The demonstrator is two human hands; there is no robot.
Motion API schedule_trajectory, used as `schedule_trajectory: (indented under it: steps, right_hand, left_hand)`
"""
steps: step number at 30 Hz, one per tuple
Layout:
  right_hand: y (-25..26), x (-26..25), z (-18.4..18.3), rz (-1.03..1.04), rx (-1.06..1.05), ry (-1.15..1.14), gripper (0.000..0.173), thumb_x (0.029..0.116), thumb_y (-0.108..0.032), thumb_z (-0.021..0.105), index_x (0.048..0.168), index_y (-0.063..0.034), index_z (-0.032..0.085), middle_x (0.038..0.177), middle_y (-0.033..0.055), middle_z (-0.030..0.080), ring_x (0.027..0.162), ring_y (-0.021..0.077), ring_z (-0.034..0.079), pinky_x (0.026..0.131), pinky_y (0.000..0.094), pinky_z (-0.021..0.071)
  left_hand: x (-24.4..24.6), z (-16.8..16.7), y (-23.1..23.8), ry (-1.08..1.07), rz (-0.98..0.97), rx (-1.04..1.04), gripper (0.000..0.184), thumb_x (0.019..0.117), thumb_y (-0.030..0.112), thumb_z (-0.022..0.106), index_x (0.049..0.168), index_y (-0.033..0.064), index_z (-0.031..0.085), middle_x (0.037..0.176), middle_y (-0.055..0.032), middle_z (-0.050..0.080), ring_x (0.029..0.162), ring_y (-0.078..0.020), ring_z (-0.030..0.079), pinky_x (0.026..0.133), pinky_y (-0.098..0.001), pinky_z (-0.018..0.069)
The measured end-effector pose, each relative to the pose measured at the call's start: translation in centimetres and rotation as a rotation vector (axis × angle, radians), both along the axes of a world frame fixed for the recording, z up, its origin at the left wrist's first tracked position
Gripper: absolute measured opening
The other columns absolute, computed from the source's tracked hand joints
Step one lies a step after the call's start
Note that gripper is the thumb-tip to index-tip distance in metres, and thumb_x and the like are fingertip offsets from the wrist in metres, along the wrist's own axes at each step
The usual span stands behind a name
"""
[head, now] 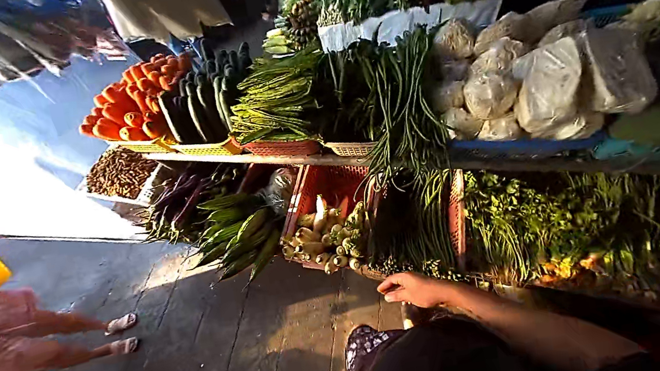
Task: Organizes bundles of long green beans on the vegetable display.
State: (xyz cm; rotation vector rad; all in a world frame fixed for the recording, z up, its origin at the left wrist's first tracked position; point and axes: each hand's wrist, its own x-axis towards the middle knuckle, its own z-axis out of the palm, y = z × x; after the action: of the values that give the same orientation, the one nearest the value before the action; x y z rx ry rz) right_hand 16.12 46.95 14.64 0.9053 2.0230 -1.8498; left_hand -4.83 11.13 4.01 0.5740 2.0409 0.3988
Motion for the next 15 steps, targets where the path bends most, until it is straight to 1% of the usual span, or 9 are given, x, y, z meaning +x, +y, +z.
schedule_trajectory:
  steps: [1,2,3,6,8,9,11,12,15]
  right_hand:
    - [0.4,0.1,0.6,-0.020,-0.011,0.018,0.041,0.1058,-0.024,0.058,0.141,-0.0041,0.058,0.142,0.0161,0.061,0.130,0.0242,0.060,0.113,0.0424,0.0460]
    - [0.8,0.5,1.1,-0.043,-0.012,0.028,0.041,0.1054,-0.024,0.059,0.142,-0.0044,0.058,0.141,0.0158,0.061,0.128,0.0234,0.061,0.112,0.0418,0.0470]
    - [1.3,1.1,1.4,-0.073,-0.009,0.038,0.042,0.1050,-0.025,0.059,0.142,-0.0048,0.058,0.141,0.0153,0.061,0.126,0.0226,0.063,0.111,0.0412,0.0485]
    - [3.0,3.5,2.6,-0.185,-0.007,0.062,0.041,0.1048,-0.026,0.060,0.140,-0.0049,0.059,0.139,0.0147,0.063,0.120,0.0205,0.066,0.106,0.0396,0.0521]
    - [4.1,5.0,3.7,-0.249,-0.014,0.031,0.041,0.1057,-0.027,0.058,0.141,-0.0056,0.058,0.140,0.0140,0.062,0.120,0.0211,0.065,0.104,0.0409,0.0525]
    - [4.6,5.6,4.2,-0.279,-0.011,0.018,0.042,0.1057,-0.027,0.058,0.141,-0.0052,0.058,0.140,0.0140,0.062,0.122,0.0216,0.064,0.107,0.0414,0.0511]
    - [5.4,6.3,5.1,-0.339,-0.027,0.022,0.041,0.1056,-0.024,0.057,0.142,-0.0031,0.057,0.140,0.0154,0.062,0.125,0.0224,0.063,0.109,0.0411,0.0490]
    - [5.8,6.4,5.7,-0.362,-0.034,0.042,0.041,0.1053,-0.023,0.058,0.141,-0.0023,0.057,0.139,0.0161,0.062,0.125,0.0220,0.063,0.109,0.0401,0.0499]
    - [7.3,5.7,7.8,-0.418,-0.015,0.152,0.039,0.1041,-0.022,0.060,0.137,-0.0008,0.060,0.134,0.0140,0.065,0.120,0.0179,0.066,0.106,0.0356,0.0525]
  left_hand:
    - [-1.3,-1.9,1.9,-0.038,0.057,-0.086,0.037,0.1060,0.028,0.057,0.125,-0.0015,0.069,0.116,-0.0239,0.071,0.108,-0.0363,0.069,0.099,-0.0541,0.0522]
    - [-2.1,-2.0,4.4,-0.051,0.115,-0.117,0.036,0.1060,0.028,0.057,0.128,0.0008,0.067,0.119,-0.0219,0.071,0.109,-0.0352,0.069,0.099,-0.0542,0.0530]
    - [-2.7,-1.1,7.3,-0.059,0.161,-0.098,0.037,0.1057,0.028,0.057,0.130,0.0020,0.066,0.121,-0.0209,0.070,0.108,-0.0344,0.070,0.097,-0.0543,0.0544]
    - [-3.0,5.7,17.9,-0.090,0.140,0.077,0.038,0.1067,0.029,0.056,0.134,0.0029,0.063,0.121,-0.0193,0.070,0.104,-0.0322,0.070,0.090,-0.0526,0.0561]
    - [-3.0,10.4,24.7,-0.084,-0.003,0.249,0.036,0.1059,0.025,0.056,0.132,0.0009,0.063,0.119,-0.0185,0.071,0.102,-0.0297,0.071,0.090,-0.0499,0.0574]
    - [-3.0,12.7,28.0,-0.067,-0.100,0.337,0.036,0.1051,0.024,0.057,0.131,0.0000,0.064,0.119,-0.0174,0.071,0.103,-0.0272,0.071,0.093,-0.0479,0.0573]
    - [-2.9,17.2,34.5,-0.053,-0.308,0.471,0.038,0.1047,0.023,0.057,0.135,0.0002,0.061,0.128,-0.0161,0.067,0.114,-0.0240,0.068,0.103,-0.0448,0.0536]
    - [-2.8,19.2,37.5,-0.040,-0.406,0.521,0.041,0.1049,0.025,0.056,0.138,0.0008,0.059,0.131,-0.0161,0.066,0.118,-0.0237,0.066,0.105,-0.0444,0.0525]
    - [-2.0,23.3,46.7,0.035,-0.537,0.676,0.045,0.1037,0.027,0.059,0.141,0.0025,0.057,0.126,-0.0145,0.069,0.114,-0.0223,0.068,0.103,-0.0443,0.0533]
